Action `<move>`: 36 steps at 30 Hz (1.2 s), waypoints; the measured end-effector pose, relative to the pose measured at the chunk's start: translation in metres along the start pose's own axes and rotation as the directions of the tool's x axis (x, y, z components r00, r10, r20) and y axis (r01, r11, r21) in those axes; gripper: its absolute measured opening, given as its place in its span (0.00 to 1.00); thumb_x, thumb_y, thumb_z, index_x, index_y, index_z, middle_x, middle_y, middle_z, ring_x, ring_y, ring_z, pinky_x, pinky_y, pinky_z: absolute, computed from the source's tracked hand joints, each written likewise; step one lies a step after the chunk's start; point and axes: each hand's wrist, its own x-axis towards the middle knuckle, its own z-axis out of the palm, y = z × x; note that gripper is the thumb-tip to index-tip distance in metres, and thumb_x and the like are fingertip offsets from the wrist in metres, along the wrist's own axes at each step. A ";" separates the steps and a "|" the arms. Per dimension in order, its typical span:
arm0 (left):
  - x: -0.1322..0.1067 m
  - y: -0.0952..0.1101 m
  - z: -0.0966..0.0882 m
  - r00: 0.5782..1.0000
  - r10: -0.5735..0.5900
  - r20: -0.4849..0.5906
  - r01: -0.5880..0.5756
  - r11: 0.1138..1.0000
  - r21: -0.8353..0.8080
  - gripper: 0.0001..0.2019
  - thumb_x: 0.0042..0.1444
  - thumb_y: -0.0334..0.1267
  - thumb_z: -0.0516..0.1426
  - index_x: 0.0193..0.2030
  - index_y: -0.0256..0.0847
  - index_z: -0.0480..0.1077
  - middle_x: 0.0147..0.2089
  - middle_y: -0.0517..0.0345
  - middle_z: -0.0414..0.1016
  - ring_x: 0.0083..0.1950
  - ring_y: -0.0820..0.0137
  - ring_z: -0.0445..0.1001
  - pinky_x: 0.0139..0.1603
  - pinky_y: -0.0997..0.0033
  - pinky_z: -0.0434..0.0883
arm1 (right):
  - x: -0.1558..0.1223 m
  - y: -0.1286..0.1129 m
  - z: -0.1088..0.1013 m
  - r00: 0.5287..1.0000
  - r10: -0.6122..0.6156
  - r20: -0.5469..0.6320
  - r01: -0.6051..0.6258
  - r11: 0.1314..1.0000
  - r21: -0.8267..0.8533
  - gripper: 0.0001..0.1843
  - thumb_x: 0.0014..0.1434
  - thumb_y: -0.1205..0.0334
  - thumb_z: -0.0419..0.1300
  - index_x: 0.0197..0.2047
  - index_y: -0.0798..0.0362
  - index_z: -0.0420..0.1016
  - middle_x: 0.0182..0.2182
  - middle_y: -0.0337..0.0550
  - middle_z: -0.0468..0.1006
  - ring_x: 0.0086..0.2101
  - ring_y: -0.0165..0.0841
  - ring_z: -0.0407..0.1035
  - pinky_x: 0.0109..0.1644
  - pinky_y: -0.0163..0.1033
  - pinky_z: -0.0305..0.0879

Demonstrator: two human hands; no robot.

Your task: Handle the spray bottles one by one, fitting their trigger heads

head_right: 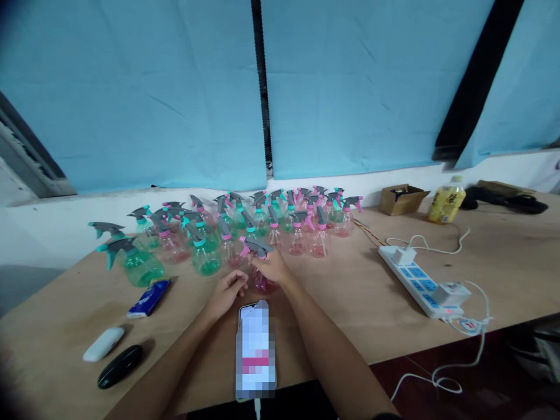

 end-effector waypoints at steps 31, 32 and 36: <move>-0.030 0.023 0.005 0.844 0.524 0.111 -0.513 0.731 0.450 0.08 0.64 0.37 0.53 0.38 0.42 0.72 0.28 0.61 0.75 0.27 0.75 0.71 0.32 0.76 0.66 | -0.025 0.027 0.037 0.934 0.040 0.354 -0.090 0.988 0.124 0.29 0.66 0.46 0.54 0.66 0.48 0.59 0.45 0.45 0.74 0.41 0.35 0.70 0.45 0.42 0.68; -0.030 0.024 0.005 0.850 0.515 0.107 -0.504 0.739 0.448 0.08 0.64 0.38 0.53 0.38 0.42 0.72 0.28 0.61 0.75 0.27 0.75 0.71 0.32 0.76 0.66 | -0.025 0.031 0.039 0.922 0.018 0.386 -0.085 0.984 0.156 0.30 0.63 0.47 0.58 0.65 0.48 0.61 0.44 0.45 0.74 0.39 0.34 0.69 0.43 0.40 0.68; -0.029 0.024 0.003 0.887 0.460 0.042 -0.431 0.793 0.431 0.10 0.64 0.40 0.53 0.36 0.41 0.73 0.28 0.61 0.73 0.29 0.73 0.70 0.34 0.74 0.67 | -0.024 0.042 0.044 0.893 -0.021 0.449 -0.098 0.966 0.239 0.30 0.56 0.52 0.64 0.60 0.51 0.68 0.35 0.40 0.74 0.32 0.31 0.67 0.38 0.37 0.67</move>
